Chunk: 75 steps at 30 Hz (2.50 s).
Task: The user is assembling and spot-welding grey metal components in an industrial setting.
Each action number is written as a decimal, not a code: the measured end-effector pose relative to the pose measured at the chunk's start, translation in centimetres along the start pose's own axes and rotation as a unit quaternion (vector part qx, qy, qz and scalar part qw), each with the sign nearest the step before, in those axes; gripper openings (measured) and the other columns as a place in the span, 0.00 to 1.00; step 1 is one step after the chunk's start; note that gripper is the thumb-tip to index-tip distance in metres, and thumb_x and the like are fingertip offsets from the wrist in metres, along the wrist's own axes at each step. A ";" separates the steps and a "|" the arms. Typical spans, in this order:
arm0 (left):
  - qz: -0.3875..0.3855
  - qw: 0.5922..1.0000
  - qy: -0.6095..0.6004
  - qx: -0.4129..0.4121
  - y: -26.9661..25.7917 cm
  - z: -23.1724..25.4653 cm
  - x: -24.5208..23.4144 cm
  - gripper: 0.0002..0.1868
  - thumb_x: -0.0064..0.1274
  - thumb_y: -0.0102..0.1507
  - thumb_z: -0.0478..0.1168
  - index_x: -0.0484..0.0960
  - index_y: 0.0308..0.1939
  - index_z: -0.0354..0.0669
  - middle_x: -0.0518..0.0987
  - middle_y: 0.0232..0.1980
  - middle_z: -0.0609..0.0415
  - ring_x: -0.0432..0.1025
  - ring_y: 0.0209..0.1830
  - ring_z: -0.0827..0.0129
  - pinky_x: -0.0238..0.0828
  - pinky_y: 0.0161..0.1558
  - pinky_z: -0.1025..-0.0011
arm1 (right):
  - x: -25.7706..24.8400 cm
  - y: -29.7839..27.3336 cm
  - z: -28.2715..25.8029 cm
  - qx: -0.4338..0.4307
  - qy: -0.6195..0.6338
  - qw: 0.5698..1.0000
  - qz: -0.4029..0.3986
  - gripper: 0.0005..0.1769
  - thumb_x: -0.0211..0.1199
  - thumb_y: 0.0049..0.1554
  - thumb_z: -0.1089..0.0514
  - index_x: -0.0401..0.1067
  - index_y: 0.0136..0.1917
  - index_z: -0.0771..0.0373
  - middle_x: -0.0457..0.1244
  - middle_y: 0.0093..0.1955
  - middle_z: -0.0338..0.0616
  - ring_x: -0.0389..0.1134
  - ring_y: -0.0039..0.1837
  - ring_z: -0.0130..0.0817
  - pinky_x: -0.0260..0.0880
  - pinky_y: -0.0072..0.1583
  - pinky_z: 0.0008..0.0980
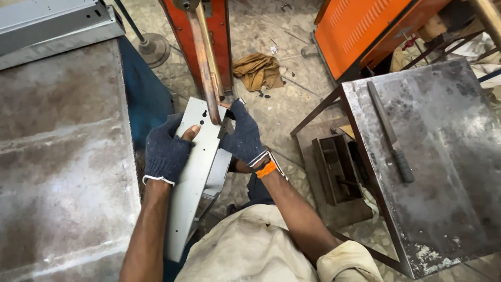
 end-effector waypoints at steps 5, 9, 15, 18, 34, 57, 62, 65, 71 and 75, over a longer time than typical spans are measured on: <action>-0.010 1.000 -0.020 -0.001 0.3 0.1 -0.3 0.25 0.63 0.61 0.45 0.82 0.57 0.32 0.86 0.43 0.46 0.80 0.36 0.71 0.78 0.36 0.70 | 0.4 -0.2 1.5 0.032 0.074 0.997 0.000 0.32 0.72 0.55 0.51 0.68 0.69 0.63 0.68 0.57 0.48 0.71 0.59 0.38 0.70 0.63 0.35; -0.022 1.000 -0.014 -0.011 0.4 -0.1 -0.4 0.25 0.63 0.61 0.45 0.82 0.57 0.32 0.87 0.43 0.46 0.80 0.36 0.71 0.78 0.37 0.69 | -0.6 0.3 -1.0 0.006 0.025 1.000 -0.002 0.34 0.75 0.50 0.54 0.67 0.67 0.65 0.67 0.54 0.48 0.69 0.55 0.35 0.69 0.60 0.35; -0.021 0.999 0.009 -0.028 0.2 0.3 -0.5 0.27 0.64 0.60 0.46 0.82 0.58 0.34 0.87 0.43 0.43 0.80 0.34 0.69 0.77 0.37 0.68 | -1.0 0.2 -1.2 -0.036 -0.001 0.999 -0.006 0.36 0.76 0.50 0.54 0.68 0.69 0.66 0.67 0.59 0.50 0.69 0.60 0.36 0.68 0.64 0.36; -0.011 1.000 0.025 0.011 0.3 -0.5 -0.2 0.25 0.65 0.60 0.47 0.84 0.56 0.35 0.87 0.42 0.42 0.81 0.36 0.70 0.76 0.39 0.67 | -0.1 -0.5 1.1 0.078 0.113 0.990 -0.032 0.33 0.72 0.58 0.49 0.68 0.72 0.62 0.69 0.61 0.47 0.71 0.61 0.37 0.71 0.66 0.34; -0.033 0.999 0.029 0.002 0.9 -0.4 -0.4 0.24 0.66 0.58 0.49 0.85 0.53 0.37 0.86 0.38 0.42 0.81 0.31 0.68 0.76 0.37 0.66 | -0.8 -0.4 0.6 0.006 0.008 1.000 -0.011 0.44 0.74 0.40 0.54 0.68 0.69 0.64 0.67 0.58 0.49 0.72 0.61 0.41 0.73 0.63 0.37; 0.034 0.999 -0.034 0.008 4.0 -1.7 1.4 0.17 0.61 0.61 0.45 0.88 0.49 0.39 0.86 0.32 0.49 0.76 0.29 0.75 0.72 0.34 0.71 | -4.3 2.0 3.7 -0.003 0.189 0.972 -0.137 0.46 0.47 0.45 0.81 0.58 0.78 0.68 0.61 0.74 0.48 0.61 0.78 0.41 0.63 0.74 0.38; 0.023 1.000 0.017 -0.001 4.1 -0.5 1.0 0.18 0.61 0.61 0.48 0.88 0.49 0.41 0.84 0.29 0.46 0.76 0.27 0.71 0.70 0.33 0.68 | -4.9 1.0 5.4 -0.006 0.064 0.995 -0.078 0.39 0.56 0.48 0.74 0.63 0.74 0.69 0.64 0.69 0.52 0.65 0.73 0.42 0.64 0.72 0.36; 0.016 0.999 0.037 -0.007 3.6 -0.5 0.9 0.19 0.61 0.61 0.49 0.88 0.48 0.41 0.84 0.28 0.45 0.78 0.26 0.69 0.71 0.33 0.67 | -5.3 0.0 5.8 -0.031 0.000 0.998 -0.055 0.33 0.62 0.52 0.71 0.67 0.71 0.69 0.67 0.67 0.54 0.68 0.72 0.43 0.63 0.74 0.37; 0.001 0.998 0.064 0.007 3.9 -0.3 -0.1 0.18 0.61 0.60 0.51 0.89 0.46 0.41 0.84 0.28 0.45 0.80 0.28 0.63 0.73 0.35 0.66 | -5.5 -0.5 4.3 -0.048 0.041 0.996 -0.057 0.33 0.67 0.51 0.69 0.66 0.70 0.70 0.65 0.66 0.55 0.66 0.70 0.46 0.64 0.71 0.38; -0.001 0.995 0.103 -0.004 4.0 0.6 -1.2 0.18 0.61 0.60 0.53 0.90 0.43 0.43 0.84 0.31 0.44 0.80 0.30 0.59 0.74 0.37 0.64 | -4.4 -1.7 -0.1 -0.009 0.113 0.991 -0.071 0.34 0.61 0.52 0.70 0.65 0.72 0.68 0.63 0.65 0.50 0.69 0.67 0.42 0.70 0.67 0.35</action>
Point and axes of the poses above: each hand's wrist, its own y-axis towards the middle knuckle, its own x-axis out of the palm, z = x × y, the point moved 1 cm from there along y, towards the middle knuckle
